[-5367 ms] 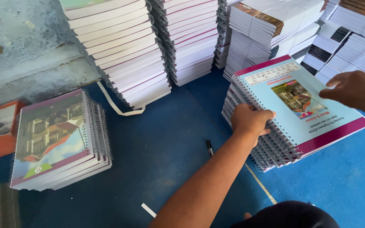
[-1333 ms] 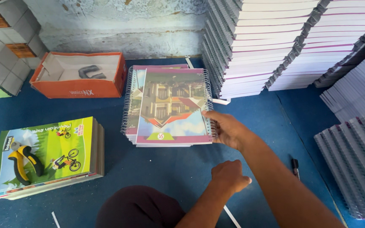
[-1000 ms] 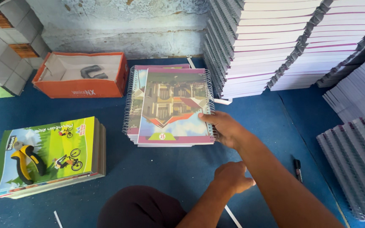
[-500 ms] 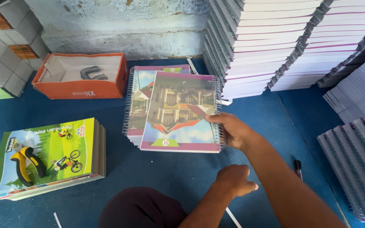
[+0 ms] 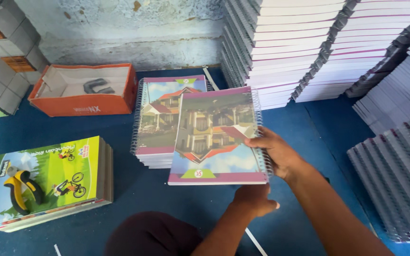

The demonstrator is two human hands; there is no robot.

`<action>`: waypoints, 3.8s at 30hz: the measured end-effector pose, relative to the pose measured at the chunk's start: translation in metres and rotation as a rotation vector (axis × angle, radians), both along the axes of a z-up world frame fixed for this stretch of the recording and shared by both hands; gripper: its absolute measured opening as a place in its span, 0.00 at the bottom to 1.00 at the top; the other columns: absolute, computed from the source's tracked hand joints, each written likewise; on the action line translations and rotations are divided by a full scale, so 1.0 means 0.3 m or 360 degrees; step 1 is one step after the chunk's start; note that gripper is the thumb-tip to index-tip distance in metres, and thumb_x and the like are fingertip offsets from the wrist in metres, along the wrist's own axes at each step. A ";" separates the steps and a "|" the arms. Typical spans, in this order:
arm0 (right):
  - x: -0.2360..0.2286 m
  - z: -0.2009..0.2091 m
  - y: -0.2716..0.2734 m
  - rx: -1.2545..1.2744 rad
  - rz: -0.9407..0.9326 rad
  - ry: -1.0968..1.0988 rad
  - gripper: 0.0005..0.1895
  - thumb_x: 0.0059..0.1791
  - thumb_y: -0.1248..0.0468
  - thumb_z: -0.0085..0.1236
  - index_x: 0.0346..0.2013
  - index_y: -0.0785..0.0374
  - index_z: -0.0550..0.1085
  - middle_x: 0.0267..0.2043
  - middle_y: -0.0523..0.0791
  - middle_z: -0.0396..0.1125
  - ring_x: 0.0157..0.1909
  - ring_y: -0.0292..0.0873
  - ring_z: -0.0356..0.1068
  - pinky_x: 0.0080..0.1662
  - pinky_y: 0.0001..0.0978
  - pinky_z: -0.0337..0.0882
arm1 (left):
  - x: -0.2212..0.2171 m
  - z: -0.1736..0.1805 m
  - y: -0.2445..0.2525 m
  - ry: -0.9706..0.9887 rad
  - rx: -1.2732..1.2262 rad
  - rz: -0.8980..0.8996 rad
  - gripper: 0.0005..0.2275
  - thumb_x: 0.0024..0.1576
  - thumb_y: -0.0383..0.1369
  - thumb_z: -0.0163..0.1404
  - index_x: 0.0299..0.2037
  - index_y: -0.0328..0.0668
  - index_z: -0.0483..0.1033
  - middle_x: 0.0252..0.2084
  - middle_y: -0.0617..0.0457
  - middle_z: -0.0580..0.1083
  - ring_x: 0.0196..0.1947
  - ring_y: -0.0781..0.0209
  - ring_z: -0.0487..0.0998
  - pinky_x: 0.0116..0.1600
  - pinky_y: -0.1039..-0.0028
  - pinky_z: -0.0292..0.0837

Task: The person sits on the floor and repeatedly picks up spiral-bound notebooks, writes on the back cover with a black marker, and places them into a separate stack. The person handles the notebooks one at a time throughout the clip.

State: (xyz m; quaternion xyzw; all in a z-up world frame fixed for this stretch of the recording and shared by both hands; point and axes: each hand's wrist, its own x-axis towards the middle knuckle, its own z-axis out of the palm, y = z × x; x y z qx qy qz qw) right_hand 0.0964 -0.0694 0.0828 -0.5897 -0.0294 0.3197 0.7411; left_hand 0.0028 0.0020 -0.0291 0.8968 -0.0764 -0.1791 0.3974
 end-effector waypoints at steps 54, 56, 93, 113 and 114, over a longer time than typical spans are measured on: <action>-0.094 -0.444 -1.039 0.0777 0.0129 0.0658 0.28 0.59 0.48 0.53 0.59 0.71 0.66 0.42 0.64 0.72 0.36 0.54 0.75 0.34 0.39 0.79 | -0.148 0.444 -0.009 -0.1735 -0.0487 -0.0097 0.09 0.47 0.28 0.63 0.34 0.35 0.78 0.32 0.47 0.78 0.30 0.54 0.80 0.35 0.66 0.76; -0.103 -0.424 -1.026 0.0954 0.0260 0.0511 0.28 0.63 0.53 0.49 0.68 0.74 0.62 0.48 0.70 0.70 0.40 0.58 0.76 0.35 0.39 0.79 | -0.145 0.440 -0.005 -0.1727 -0.0628 0.0072 0.09 0.49 0.28 0.63 0.36 0.35 0.78 0.34 0.46 0.79 0.30 0.54 0.82 0.35 0.69 0.77; -0.205 -0.335 -0.691 -0.0987 -0.0334 0.0327 0.47 0.42 0.63 0.64 0.72 0.63 0.54 0.56 0.59 0.70 0.55 0.57 0.74 0.53 0.52 0.76 | 0.159 -0.109 0.001 0.0248 -0.1237 0.0954 0.23 0.52 0.40 0.62 0.52 0.35 0.70 0.45 0.45 0.80 0.43 0.58 0.83 0.48 0.69 0.80; -0.226 -0.334 -0.686 -0.1575 -0.0196 0.0025 0.36 0.46 0.55 0.64 0.66 0.61 0.64 0.50 0.52 0.76 0.47 0.46 0.79 0.43 0.40 0.81 | 0.168 -0.173 0.027 0.0028 -0.0596 0.0926 0.21 0.40 0.26 0.66 0.45 0.33 0.77 0.42 0.42 0.82 0.42 0.52 0.85 0.47 0.67 0.79; -0.223 -0.318 -0.687 -0.1628 -0.0190 0.0016 0.33 0.46 0.55 0.63 0.65 0.60 0.67 0.50 0.51 0.76 0.47 0.46 0.78 0.43 0.39 0.80 | 0.166 -0.176 0.026 -0.0011 -0.0558 0.0919 0.21 0.40 0.27 0.66 0.45 0.33 0.77 0.42 0.42 0.82 0.42 0.52 0.85 0.47 0.67 0.79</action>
